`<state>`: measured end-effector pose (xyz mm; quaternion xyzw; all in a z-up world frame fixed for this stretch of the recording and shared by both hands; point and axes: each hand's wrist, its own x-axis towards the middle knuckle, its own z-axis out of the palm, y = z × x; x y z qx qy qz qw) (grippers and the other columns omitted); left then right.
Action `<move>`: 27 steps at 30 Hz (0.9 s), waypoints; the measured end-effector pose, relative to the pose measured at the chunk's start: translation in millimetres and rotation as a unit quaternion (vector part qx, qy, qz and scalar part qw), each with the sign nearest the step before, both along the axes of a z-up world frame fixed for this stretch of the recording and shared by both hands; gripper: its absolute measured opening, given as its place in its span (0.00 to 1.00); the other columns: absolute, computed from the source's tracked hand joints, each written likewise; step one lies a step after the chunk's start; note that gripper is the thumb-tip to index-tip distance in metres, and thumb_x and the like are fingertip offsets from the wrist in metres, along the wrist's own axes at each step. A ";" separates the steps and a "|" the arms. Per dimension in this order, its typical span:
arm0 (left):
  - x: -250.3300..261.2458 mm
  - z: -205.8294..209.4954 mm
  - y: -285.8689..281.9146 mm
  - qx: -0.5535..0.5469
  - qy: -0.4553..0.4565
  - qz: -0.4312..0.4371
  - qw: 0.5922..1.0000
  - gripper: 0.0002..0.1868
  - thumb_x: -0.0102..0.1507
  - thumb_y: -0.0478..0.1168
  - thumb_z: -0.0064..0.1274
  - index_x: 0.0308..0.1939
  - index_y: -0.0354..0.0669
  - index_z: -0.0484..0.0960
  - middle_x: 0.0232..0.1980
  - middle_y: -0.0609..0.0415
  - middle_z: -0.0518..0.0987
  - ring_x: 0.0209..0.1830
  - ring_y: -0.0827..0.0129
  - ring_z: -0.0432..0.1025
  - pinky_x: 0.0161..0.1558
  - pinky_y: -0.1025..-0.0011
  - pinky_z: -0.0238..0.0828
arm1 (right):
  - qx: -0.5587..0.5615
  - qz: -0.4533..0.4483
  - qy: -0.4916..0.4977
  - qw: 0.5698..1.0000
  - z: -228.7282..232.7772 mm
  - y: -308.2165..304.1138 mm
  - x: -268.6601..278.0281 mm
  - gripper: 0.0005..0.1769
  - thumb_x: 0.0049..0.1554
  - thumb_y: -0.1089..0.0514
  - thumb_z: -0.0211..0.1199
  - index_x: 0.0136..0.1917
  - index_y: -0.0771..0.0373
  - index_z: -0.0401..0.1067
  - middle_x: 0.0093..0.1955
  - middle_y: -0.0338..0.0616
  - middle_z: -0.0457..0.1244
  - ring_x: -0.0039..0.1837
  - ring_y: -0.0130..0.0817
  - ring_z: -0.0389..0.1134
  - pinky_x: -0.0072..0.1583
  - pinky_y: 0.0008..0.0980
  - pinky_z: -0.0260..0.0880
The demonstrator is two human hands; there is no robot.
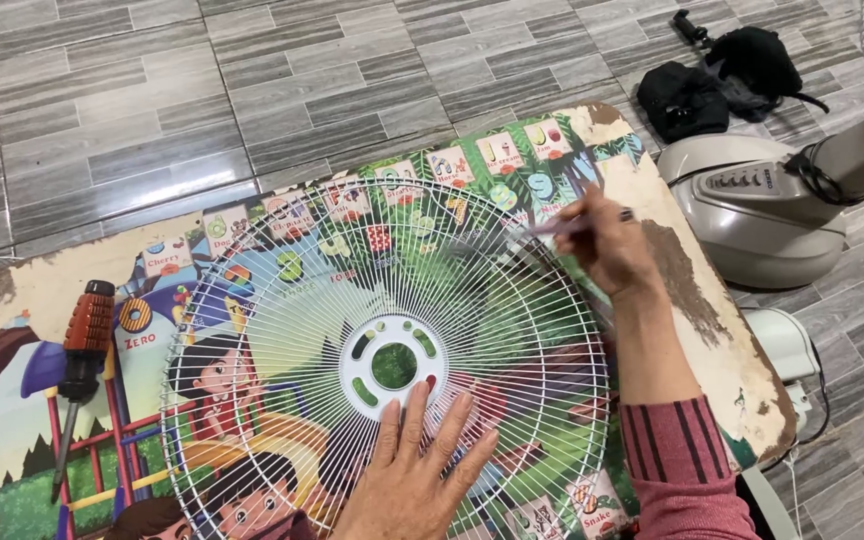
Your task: Cleaning a fan grill using a brush, cotton swab, and screwdriver
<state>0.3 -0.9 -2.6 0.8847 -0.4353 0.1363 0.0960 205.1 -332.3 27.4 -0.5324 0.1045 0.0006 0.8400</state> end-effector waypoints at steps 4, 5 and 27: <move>1.1 7.3 1.6 0.005 -0.006 -0.006 1.000 0.62 0.44 0.63 0.54 0.77 0.50 0.42 0.81 0.30 0.32 0.75 0.24 0.26 0.70 0.27 0.12 | -0.042 0.272 -0.074 0.958 23.2 33.2 -0.3 0.18 0.61 0.48 0.63 0.39 0.63 0.79 0.38 0.51 0.72 0.34 0.33 0.72 0.36 0.26 0.77; 0.7 5.9 1.6 0.002 -0.003 -0.007 1.000 0.61 0.44 0.61 0.53 0.77 0.51 0.43 0.81 0.30 0.32 0.74 0.24 0.27 0.70 0.27 0.12 | -0.031 0.226 -0.054 0.972 25.2 35.2 0.3 0.18 0.62 0.48 0.63 0.38 0.63 0.79 0.35 0.50 0.71 0.31 0.31 0.70 0.33 0.22 0.73; -0.7 9.4 2.4 0.000 -0.013 0.010 1.000 0.56 0.47 0.59 0.53 0.77 0.54 0.48 0.81 0.33 0.38 0.77 0.26 0.28 0.72 0.28 0.17 | -0.006 -0.032 0.022 0.999 -4.4 19.8 30.9 0.19 0.59 0.45 0.66 0.42 0.64 0.71 0.38 0.46 0.68 0.35 0.30 0.71 0.36 0.19 0.75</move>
